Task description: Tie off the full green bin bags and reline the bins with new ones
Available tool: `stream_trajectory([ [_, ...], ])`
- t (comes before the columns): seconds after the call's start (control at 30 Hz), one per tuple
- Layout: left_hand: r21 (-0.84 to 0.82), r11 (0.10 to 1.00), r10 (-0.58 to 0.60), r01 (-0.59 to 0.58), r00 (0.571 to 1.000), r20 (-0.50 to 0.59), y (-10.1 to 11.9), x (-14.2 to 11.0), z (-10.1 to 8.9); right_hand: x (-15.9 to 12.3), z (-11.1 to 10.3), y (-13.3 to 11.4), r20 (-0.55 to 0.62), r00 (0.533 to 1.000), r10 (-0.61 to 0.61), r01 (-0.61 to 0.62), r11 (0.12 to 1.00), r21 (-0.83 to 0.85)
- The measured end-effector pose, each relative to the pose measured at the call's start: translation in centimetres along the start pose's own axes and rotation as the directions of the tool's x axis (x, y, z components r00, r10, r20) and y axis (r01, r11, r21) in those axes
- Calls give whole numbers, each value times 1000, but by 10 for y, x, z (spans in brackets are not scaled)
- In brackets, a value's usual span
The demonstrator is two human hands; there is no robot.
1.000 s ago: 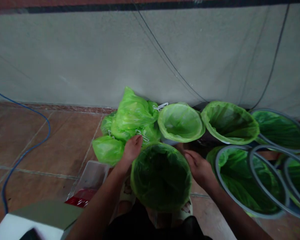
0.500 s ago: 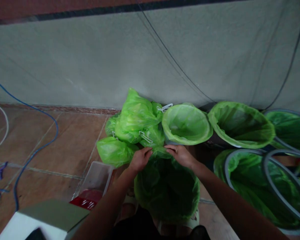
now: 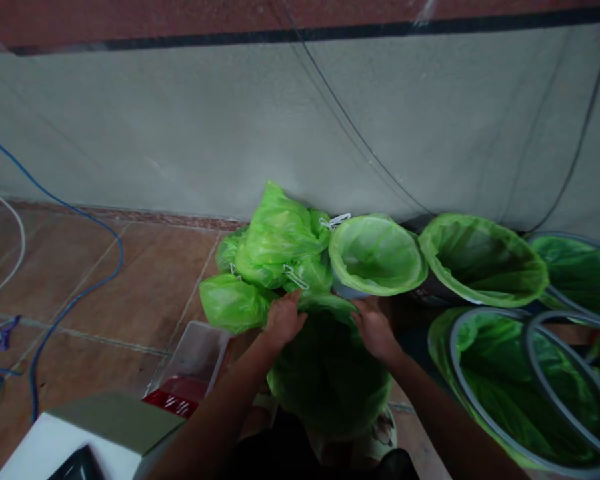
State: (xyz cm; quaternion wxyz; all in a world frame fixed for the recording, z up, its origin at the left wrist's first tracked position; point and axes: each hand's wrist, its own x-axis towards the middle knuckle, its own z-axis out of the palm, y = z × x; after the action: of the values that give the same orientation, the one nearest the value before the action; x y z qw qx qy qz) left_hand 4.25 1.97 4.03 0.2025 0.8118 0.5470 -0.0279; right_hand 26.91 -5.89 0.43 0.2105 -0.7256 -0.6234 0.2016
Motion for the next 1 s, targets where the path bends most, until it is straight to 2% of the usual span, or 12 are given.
stream_trajectory([
  [0.07, -63, 998, -8, 3, 997, -73, -6, 0, -7, -23, 1, 3, -62, 986, 152, -156, 986, -63],
  [0.17, -180, 984, -34, 8, 989, -144, -21, 1, -19, -62, 2, 5, -119, 910, 397, -403, 915, -32],
  [0.23, -241, 970, -30, -19, 980, -195, -28, 3, -26, -85, -1, 3, -73, 870, 487, -488, 873, 15],
  [0.3, -271, 961, -20, -49, 969, -245, -28, 8, -32, -98, -10, 1, -32, 858, 513, -512, 859, 21],
  [0.4, -281, 958, -22, -59, 961, -276, -12, 22, -37, -86, -35, -4, -134, 875, 465, -471, 882, -13],
  [0.5, -260, 964, -9, -52, 973, -230, 17, 46, -36, -39, -58, -9, -200, 915, 351, -350, 936, 40],
  [0.57, -217, 975, 6, -37, 990, -142, 35, 63, -32, -2, -62, -12, -181, 919, 350, -347, 937, 48],
  [0.67, -158, 987, 23, -27, 999, -27, 48, 81, -21, 35, -48, -11, -77, 924, 374, -375, 927, -9],
  [0.73, -158, 985, 65, -63, 998, 9, 46, 83, -13, 41, -33, -6, -9, 940, 342, -342, 940, -14],
  [0.8, -190, 970, 158, -151, 987, 18, 37, 78, -5, 37, -20, 2, 16, 964, 267, -267, 964, 0],
  [0.9, -216, 939, 266, -268, 963, -39, 22, 65, 4, 25, -11, 15, 13, 988, 152, -151, 987, -59],
  [1.0, -122, 951, 276, -284, 958, -82, 14, 53, 10, 17, -8, 23, 53, 995, 84, -75, 985, -155],
])
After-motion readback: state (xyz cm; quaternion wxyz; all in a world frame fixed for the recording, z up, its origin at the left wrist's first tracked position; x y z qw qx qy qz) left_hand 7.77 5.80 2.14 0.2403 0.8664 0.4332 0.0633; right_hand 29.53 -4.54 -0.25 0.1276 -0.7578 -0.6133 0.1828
